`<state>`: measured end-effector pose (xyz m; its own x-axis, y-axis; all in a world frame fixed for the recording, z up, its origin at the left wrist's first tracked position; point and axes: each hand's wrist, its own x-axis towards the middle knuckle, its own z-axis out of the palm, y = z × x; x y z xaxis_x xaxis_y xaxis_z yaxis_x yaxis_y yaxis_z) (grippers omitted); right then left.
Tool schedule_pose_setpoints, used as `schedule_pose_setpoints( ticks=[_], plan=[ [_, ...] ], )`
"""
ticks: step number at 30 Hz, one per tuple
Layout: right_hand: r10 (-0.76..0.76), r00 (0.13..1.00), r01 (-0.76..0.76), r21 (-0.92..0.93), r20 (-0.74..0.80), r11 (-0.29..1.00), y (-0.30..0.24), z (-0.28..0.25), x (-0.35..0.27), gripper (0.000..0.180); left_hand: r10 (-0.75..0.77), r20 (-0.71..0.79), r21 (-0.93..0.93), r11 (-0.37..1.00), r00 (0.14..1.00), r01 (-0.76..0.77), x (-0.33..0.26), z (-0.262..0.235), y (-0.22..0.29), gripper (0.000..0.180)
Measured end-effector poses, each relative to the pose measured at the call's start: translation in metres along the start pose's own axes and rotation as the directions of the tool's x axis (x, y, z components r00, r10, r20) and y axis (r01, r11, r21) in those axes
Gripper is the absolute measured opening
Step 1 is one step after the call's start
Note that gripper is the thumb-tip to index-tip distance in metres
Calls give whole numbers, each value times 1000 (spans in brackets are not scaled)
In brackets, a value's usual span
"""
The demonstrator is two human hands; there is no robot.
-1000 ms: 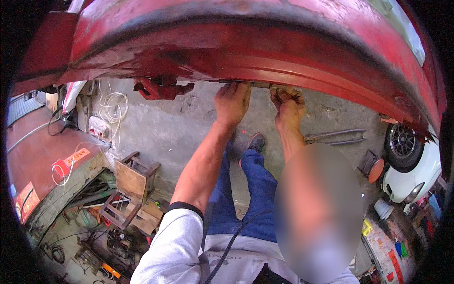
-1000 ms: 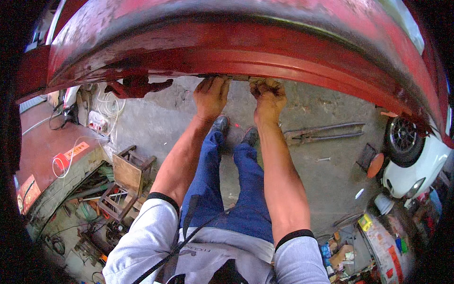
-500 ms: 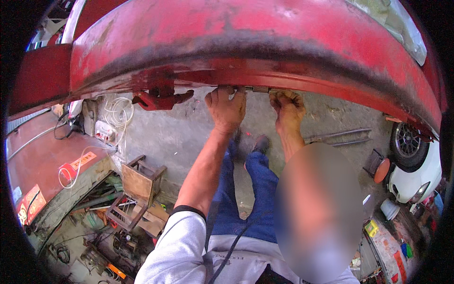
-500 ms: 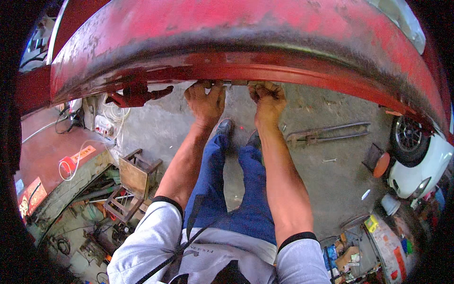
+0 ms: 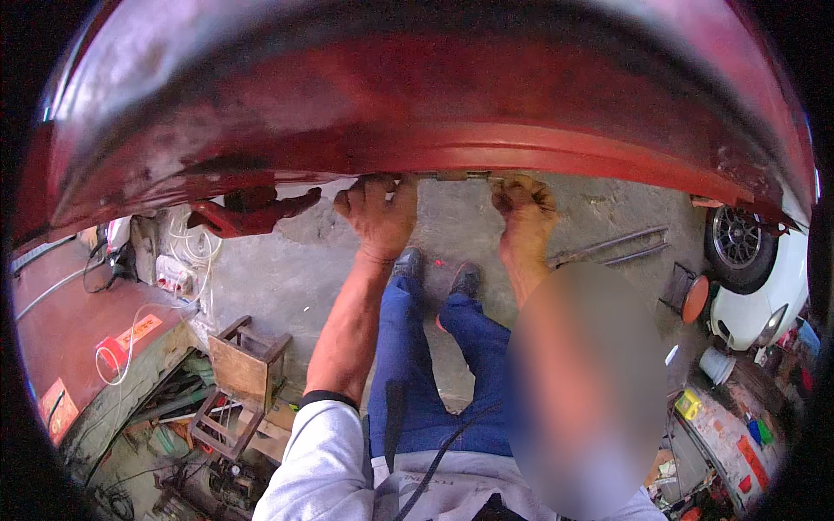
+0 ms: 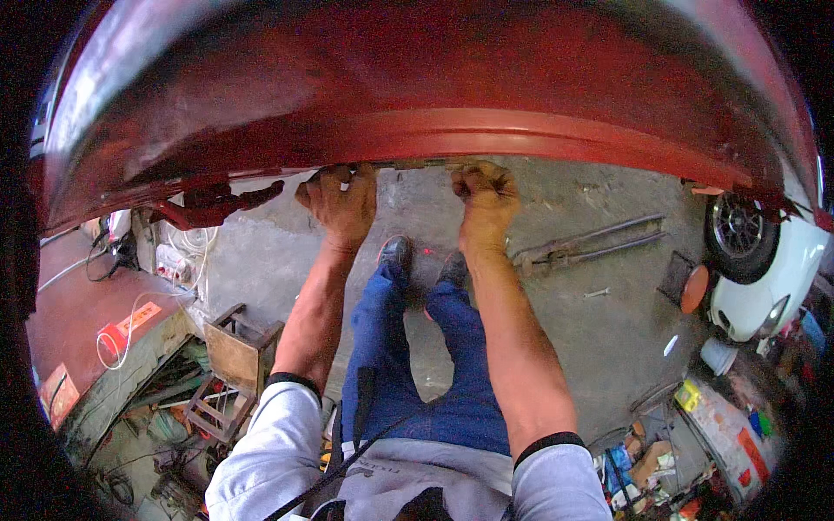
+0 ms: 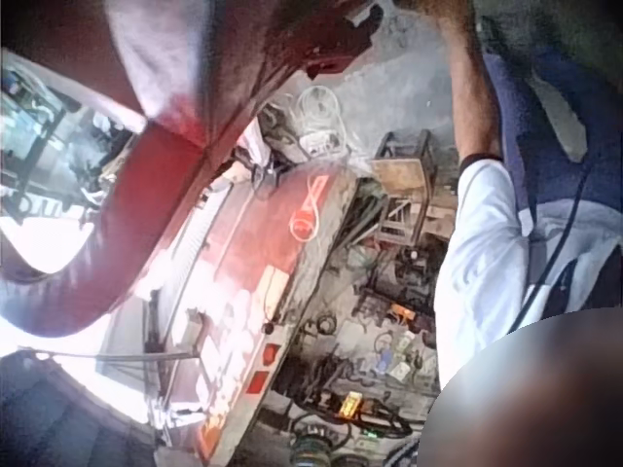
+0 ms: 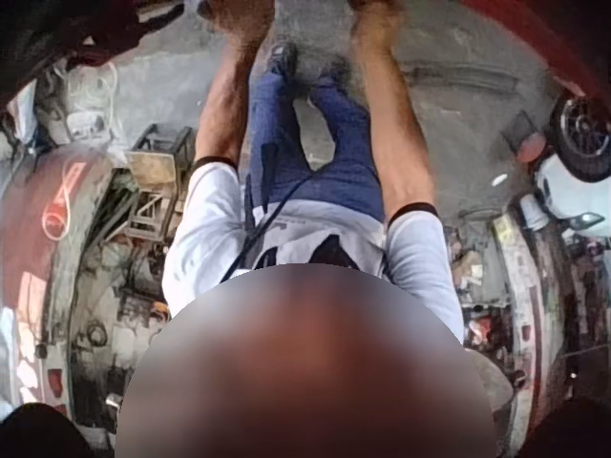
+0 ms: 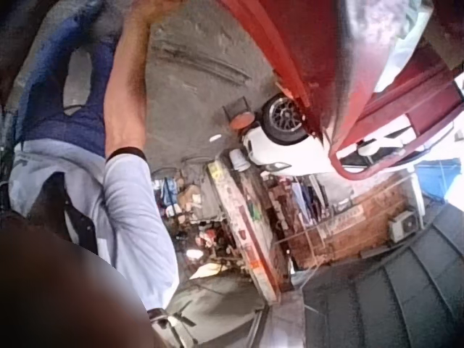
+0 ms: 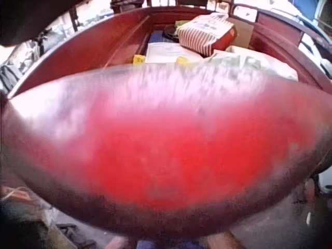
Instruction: The person works on a red metal frame, using a small tool to scrape or pry along its edge. They then pick up a long metal rod and a hammer, briefly handling them before returning to the frame. Finally, they gather and coil a black cable on the floor.
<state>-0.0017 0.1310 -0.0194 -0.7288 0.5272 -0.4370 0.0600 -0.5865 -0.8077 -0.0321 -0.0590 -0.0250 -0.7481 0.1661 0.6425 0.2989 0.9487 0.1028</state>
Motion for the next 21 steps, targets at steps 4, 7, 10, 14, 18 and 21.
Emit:
schedule_pose_setpoints(
  ticks=[4, 7, 10, 14, 18, 21],
  plan=[
    [181, 973, -185, -16, -142, 983, -2, -39, 14, 19, 107, -23, -25, 994, 994, -107, 4, -4, -13, 13],
    [274, 949, -309, -299, -154, 903, 17, -63, 14, 18, 197, -68, -64, 977, 978, -202, 9, 1, -22, 14],
    [456, 890, -339, -661, 5, 670, 20, -25, -13, 25, 237, -59, -56, 969, 970, -240, 7, -2, -31, 16],
    [533, 812, -449, -329, 238, 831, 26, 58, -47, 19, 239, -40, -69, 968, 970, -242, 8, -6, -34, 16],
    [353, 934, -350, -70, 54, 934, 40, 93, -52, 10, 274, -17, -67, 959, 962, -274, 18, -11, -33, 9],
    [262, 954, -246, -121, 147, 962, 58, 97, -60, 10, 305, -4, -39, 952, 952, -304, 0, -2, -54, 7]
  ],
)
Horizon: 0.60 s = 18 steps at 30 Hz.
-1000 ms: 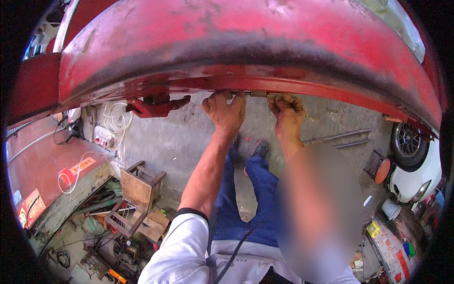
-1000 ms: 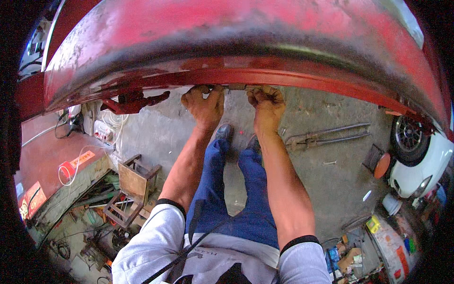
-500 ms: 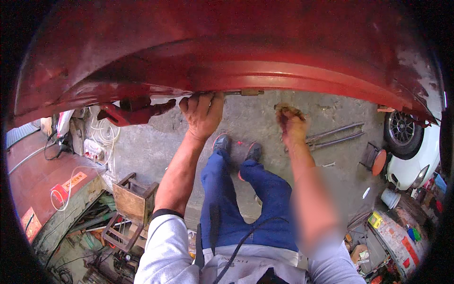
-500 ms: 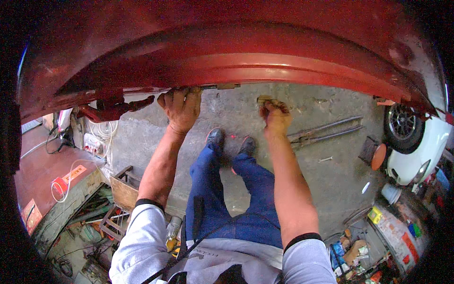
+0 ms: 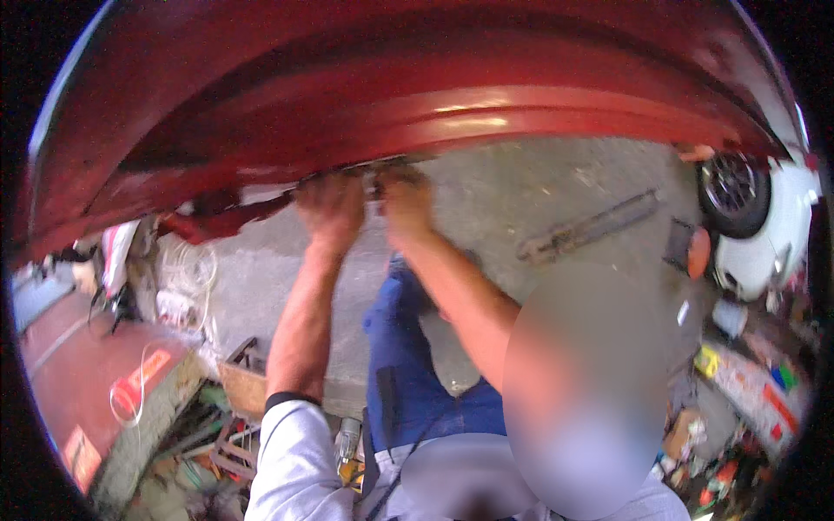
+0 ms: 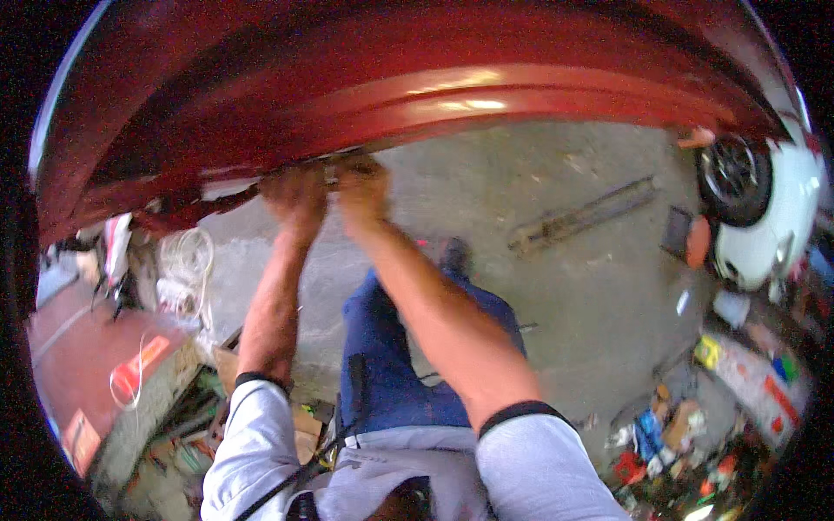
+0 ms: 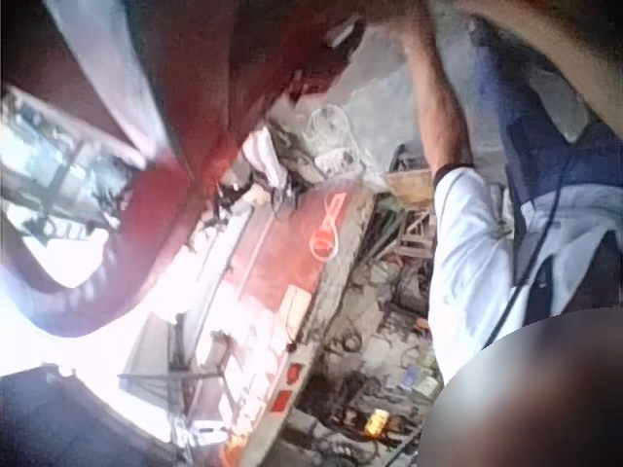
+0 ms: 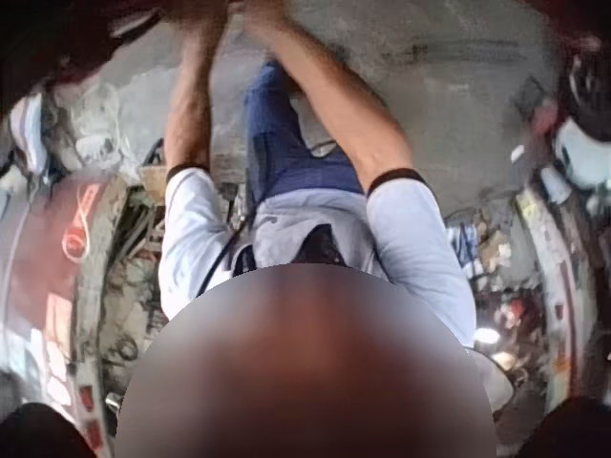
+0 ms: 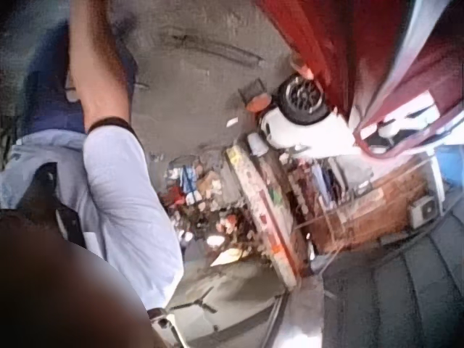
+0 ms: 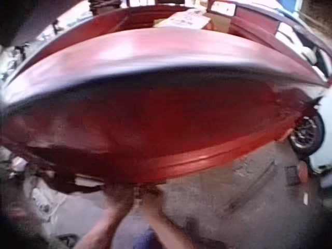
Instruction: The person works on a red metal frame, using a small tool to scrape or pry along its edge. They then pick up a long metal rod and a hammer, briefly handling them before returning to the frame. Finally, they gather and coil a black cable on the floor.
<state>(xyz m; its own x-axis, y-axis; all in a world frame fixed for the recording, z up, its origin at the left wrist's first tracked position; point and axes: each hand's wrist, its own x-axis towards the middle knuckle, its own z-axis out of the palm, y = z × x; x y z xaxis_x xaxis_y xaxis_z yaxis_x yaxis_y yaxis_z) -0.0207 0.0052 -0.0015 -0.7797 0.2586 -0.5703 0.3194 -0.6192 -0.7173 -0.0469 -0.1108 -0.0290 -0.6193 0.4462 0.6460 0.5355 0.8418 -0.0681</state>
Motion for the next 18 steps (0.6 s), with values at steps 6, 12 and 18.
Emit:
schedule_pose_setpoints(
  ticks=[6, 12, 18],
  plan=[
    [-89, 990, 70, -169, -106, 983, 48, 32, 5, 17, -42, 96, -44, 998, 995, 46, -11, -28, -12, 11],
    [-142, 986, 70, -558, -87, 827, 65, -20, -39, 24, -183, 530, -288, 879, 828, 379, -17, -87, 46, 7],
    [188, 951, -242, -214, -246, 946, -23, -104, -101, 22, -15, 650, -456, 792, 759, 406, 12, -123, 133, 7]
  ],
)
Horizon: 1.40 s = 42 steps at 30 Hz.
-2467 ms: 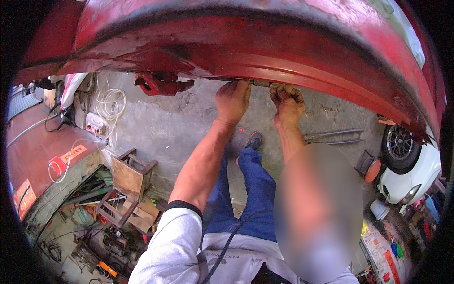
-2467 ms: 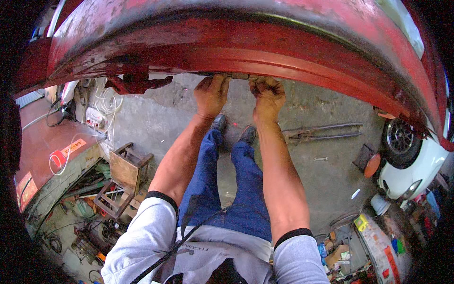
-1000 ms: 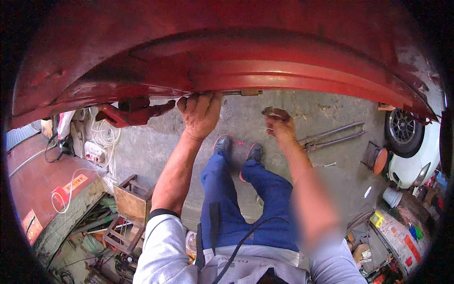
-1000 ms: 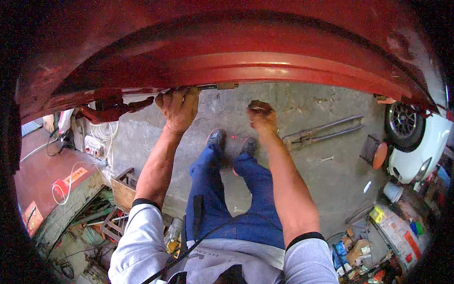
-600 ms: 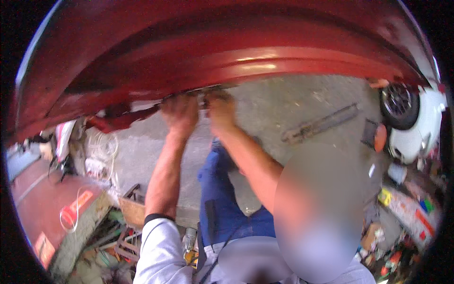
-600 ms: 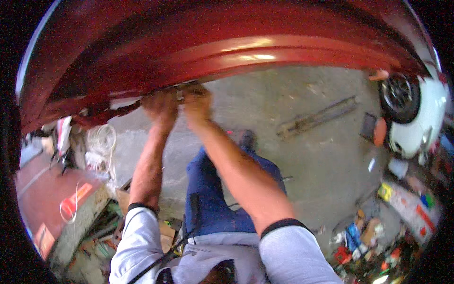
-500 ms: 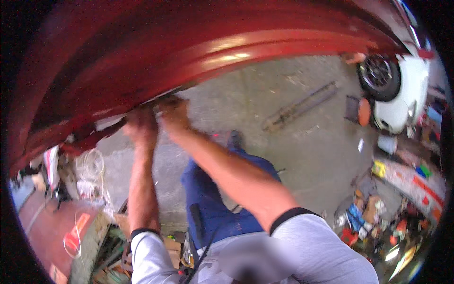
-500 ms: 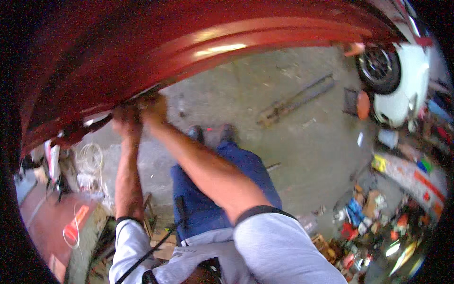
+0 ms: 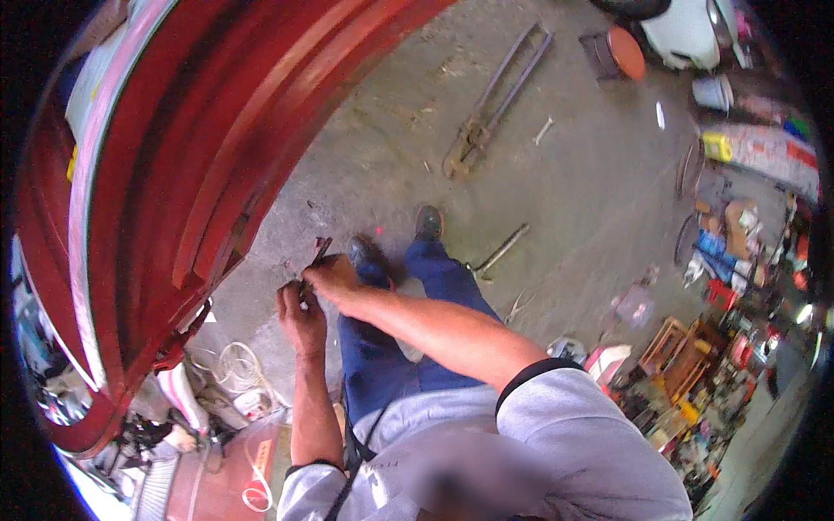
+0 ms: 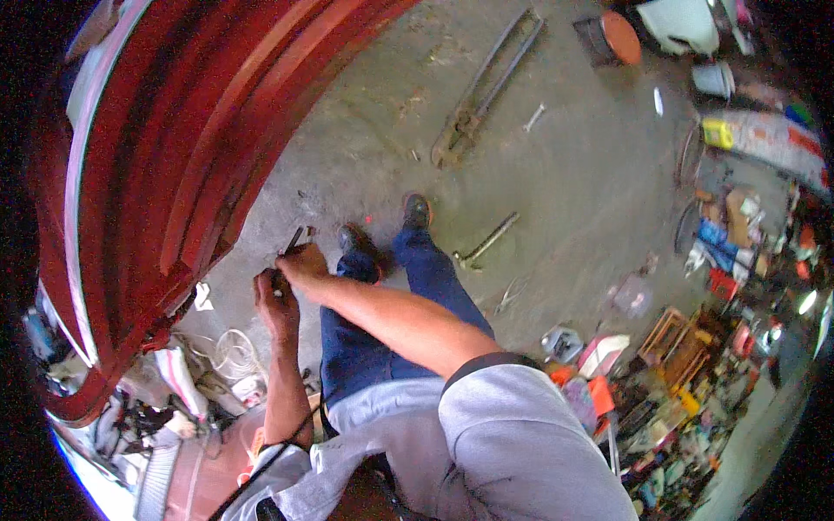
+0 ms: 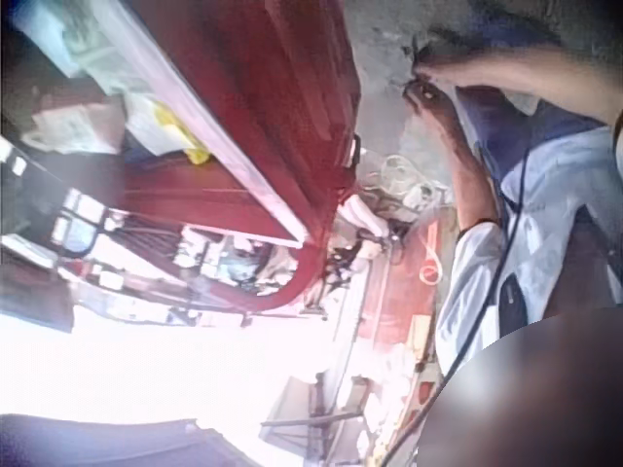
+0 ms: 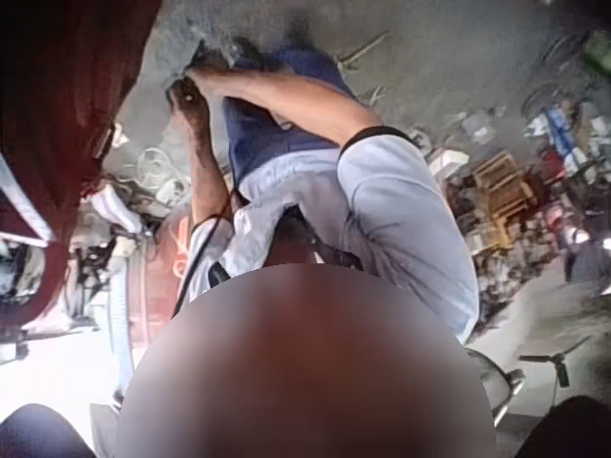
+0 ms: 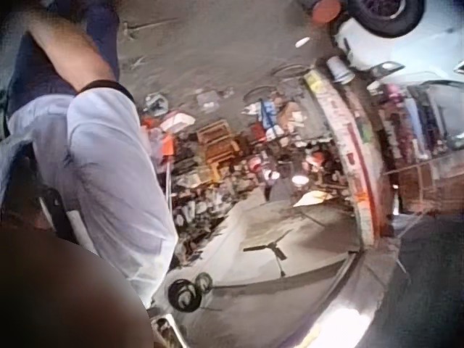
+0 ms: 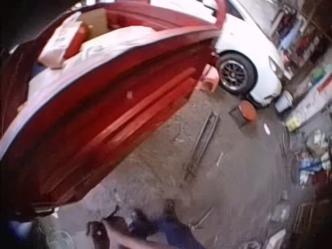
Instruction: The person works on a red metal frame, using a small tool to scrape or pry along its edge. They then pick up a long metal rod and a hammer, briefly handling them before returning to the frame. Finally, they gather and coil a black cable on the floor.
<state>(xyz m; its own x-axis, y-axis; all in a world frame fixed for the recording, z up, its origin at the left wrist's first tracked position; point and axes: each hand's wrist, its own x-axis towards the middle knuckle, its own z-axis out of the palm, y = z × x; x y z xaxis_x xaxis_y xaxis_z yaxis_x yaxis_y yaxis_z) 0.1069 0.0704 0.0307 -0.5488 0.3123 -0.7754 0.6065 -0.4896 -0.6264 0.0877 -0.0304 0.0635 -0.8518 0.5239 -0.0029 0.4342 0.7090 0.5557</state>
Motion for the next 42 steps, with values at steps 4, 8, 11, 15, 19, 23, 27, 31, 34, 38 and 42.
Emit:
schedule_pose_setpoints(
  ticks=[4, 8, 11, 15, 19, 23, 27, 31, 34, 38, 42],
  plan=[
    [226, 942, -271, 162, 250, 949, -60, -107, -31, 22, 43, 132, -46, 998, 990, -37, 38, 13, 74, 7],
    [70, 978, -102, 160, 198, 982, -75, -264, -54, 37, -34, 244, -106, 992, 969, 62, 59, 24, 100, 7],
    [101, 900, -66, 96, -423, 993, -39, -403, -91, 37, -147, 350, -111, 974, 925, 197, 52, 19, 83, 11],
    [-96, 591, -420, -407, -801, 811, 103, -597, -214, 33, -348, 314, 124, 937, 883, 326, 18, 37, 3, 16],
    [-156, 788, -571, -801, -596, 180, 185, -699, -367, 16, -773, 427, 97, 554, 468, 827, -13, 85, -22, 16],
    [416, 733, -536, -81, -538, 840, 124, -674, -262, 11, -808, 249, 230, 585, 534, 777, -18, 59, -53, 15],
    [371, 782, -499, -147, -500, 854, -27, -695, -148, 14, -820, 203, 75, 558, 535, 827, -33, 102, 2, 18],
    [93, 874, -358, -500, -478, 789, -157, -782, -30, 17, -932, 48, 61, 363, 360, 930, -61, 154, 144, 14],
    [-232, 939, -70, -803, -253, 592, -209, -839, 47, 18, -997, 52, -234, 48, 62, 971, -69, 147, 297, 13],
    [-331, 941, 206, -900, 75, 383, -267, -864, 146, 17, -974, 145, -693, -226, -175, 684, -119, 172, 371, 9],
    [-102, 991, 113, -949, 86, 293, -297, -827, 179, 27, -920, 217, -776, -366, -326, 515, -131, 217, 427, 6]
  ],
)
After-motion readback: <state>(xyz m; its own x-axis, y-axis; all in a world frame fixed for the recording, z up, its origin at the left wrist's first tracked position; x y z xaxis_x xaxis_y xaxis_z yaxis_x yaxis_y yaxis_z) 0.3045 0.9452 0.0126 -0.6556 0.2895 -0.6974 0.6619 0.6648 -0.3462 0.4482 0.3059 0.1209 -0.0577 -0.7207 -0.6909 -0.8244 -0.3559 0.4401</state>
